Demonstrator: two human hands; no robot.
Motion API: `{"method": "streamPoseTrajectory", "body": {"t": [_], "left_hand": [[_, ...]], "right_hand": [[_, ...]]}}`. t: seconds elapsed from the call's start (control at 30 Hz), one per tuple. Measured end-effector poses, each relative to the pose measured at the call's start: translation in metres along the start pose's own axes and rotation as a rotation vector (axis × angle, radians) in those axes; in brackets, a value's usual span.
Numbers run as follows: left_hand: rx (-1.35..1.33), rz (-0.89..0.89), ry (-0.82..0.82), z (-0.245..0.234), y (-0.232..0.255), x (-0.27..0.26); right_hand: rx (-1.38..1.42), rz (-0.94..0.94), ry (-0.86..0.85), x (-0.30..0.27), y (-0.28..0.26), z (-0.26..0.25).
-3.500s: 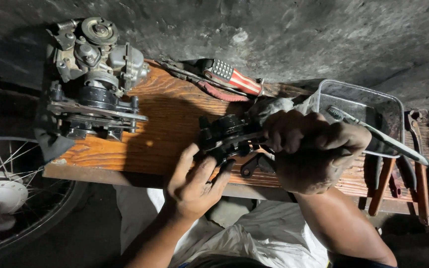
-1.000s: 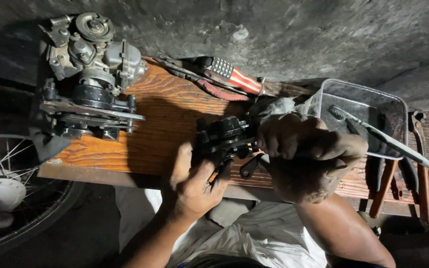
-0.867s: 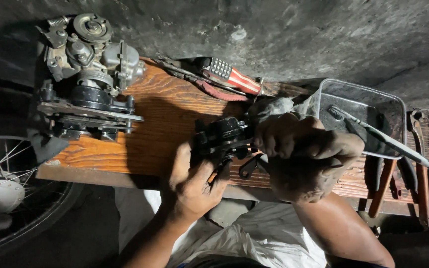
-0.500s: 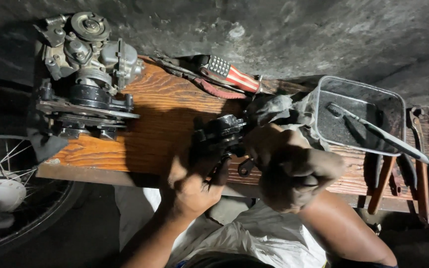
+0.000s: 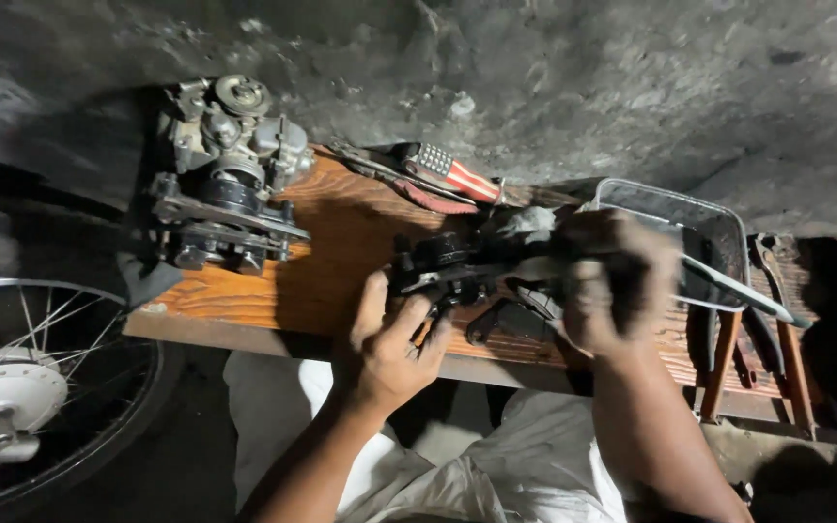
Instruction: The person cleans a small mechanical part with a cloth, then wipes a larger brake assembly. They use a screwdriver to adjust the assembly and continue cleaning the components with the cloth.
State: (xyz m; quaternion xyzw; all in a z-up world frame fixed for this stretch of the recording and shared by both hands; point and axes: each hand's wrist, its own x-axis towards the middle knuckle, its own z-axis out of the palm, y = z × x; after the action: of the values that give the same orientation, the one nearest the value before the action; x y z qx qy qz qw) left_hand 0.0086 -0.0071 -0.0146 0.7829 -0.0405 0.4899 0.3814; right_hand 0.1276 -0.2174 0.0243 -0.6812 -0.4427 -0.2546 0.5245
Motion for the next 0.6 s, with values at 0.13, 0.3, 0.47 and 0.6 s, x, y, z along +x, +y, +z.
{"method": "streamPoseTrajectory", "body": {"t": [0.13,0.3,0.47,0.6], "left_hand": [[-0.094,-0.131,-0.178,-0.012,0.007,0.002],[-0.132,-0.136,-0.153,-0.004,0.003,-0.007],[0.025,-0.130,-0.216,-0.018,0.009,0.003],[0.036,-0.148,-0.207,-0.016,0.012,0.003]], "right_hand": [[-0.268,-0.092,0.310,0.035,-0.024,-0.007],[-0.113,0.218,0.087,0.058,-0.026,-0.019],[-0.216,0.394,0.044,0.044,0.010,-0.019],[-0.645,0.312,-0.119,0.051,0.009,-0.015]]}}
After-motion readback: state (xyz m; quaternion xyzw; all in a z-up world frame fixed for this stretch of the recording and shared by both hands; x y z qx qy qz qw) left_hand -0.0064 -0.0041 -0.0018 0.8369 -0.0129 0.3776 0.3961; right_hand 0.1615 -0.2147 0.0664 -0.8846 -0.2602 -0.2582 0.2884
